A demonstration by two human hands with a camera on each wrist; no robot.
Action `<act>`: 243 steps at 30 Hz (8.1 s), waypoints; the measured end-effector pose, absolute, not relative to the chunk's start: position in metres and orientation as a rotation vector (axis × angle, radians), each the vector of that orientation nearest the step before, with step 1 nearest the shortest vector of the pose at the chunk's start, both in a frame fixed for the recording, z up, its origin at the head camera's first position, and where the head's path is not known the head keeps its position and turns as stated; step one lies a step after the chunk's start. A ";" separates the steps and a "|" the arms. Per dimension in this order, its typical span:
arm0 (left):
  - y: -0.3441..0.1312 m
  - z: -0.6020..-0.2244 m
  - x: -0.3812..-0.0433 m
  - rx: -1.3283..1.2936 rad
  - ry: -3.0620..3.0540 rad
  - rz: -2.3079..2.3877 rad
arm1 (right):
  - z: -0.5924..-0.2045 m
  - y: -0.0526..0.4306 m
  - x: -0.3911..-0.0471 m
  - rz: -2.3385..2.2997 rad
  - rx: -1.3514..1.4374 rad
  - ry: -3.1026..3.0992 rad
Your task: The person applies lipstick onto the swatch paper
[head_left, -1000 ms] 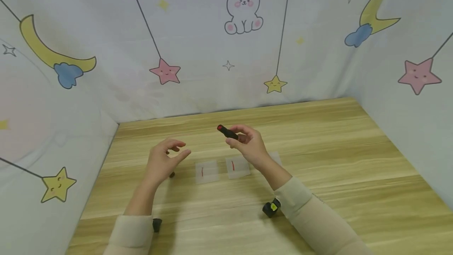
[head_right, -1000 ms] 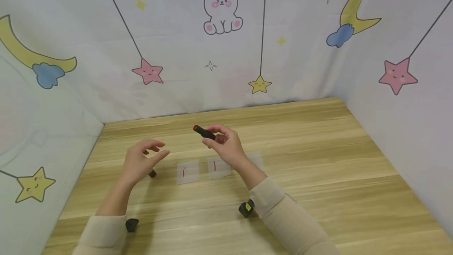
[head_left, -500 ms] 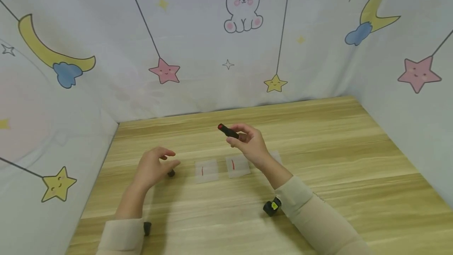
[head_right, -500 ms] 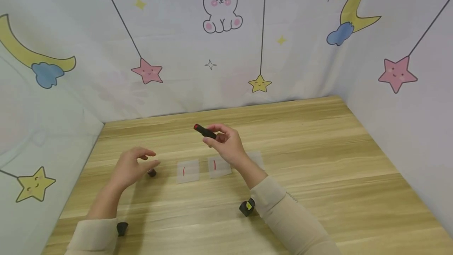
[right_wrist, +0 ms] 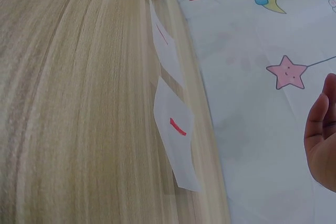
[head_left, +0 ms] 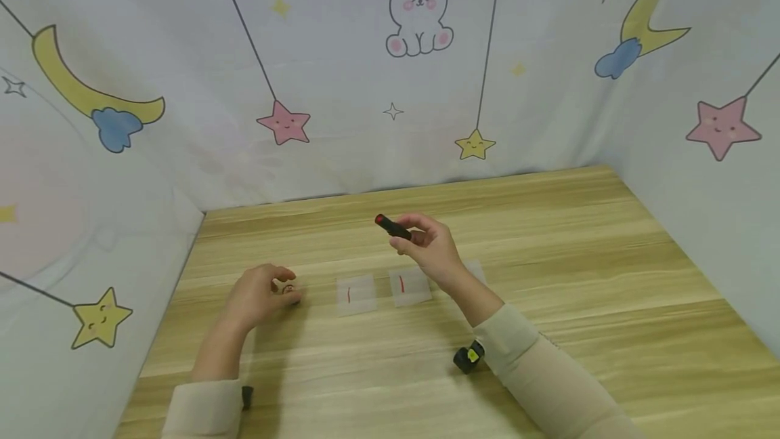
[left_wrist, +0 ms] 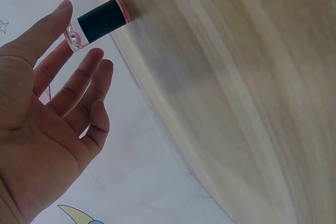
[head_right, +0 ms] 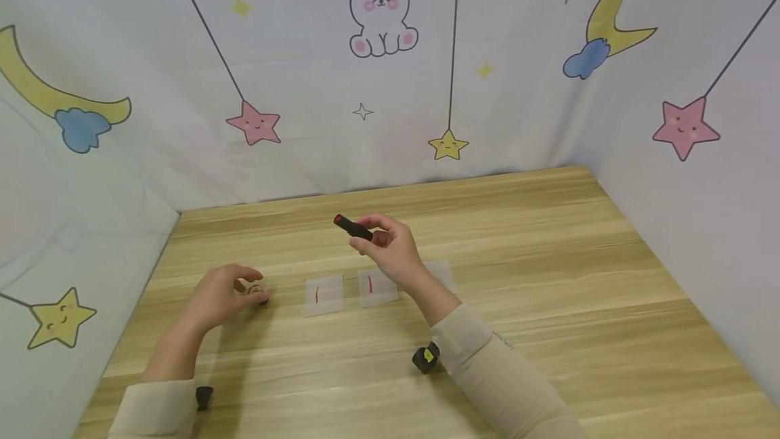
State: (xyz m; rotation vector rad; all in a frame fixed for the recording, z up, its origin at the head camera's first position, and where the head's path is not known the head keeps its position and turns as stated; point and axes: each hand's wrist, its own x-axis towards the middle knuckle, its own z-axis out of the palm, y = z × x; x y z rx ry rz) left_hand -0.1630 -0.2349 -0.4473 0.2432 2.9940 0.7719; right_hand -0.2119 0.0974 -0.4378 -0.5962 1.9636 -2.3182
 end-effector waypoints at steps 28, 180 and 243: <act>-0.229 -0.450 -0.170 0.245 2.933 0.960 | -0.441 0.099 -0.213 -2.333 -0.589 1.961; -0.093 -0.405 -0.201 0.776 2.661 1.816 | -0.447 0.107 -0.215 -1.887 -1.107 2.468; 0.109 -0.458 -0.234 0.807 2.622 1.569 | -0.480 0.288 -0.202 -1.512 -0.598 2.928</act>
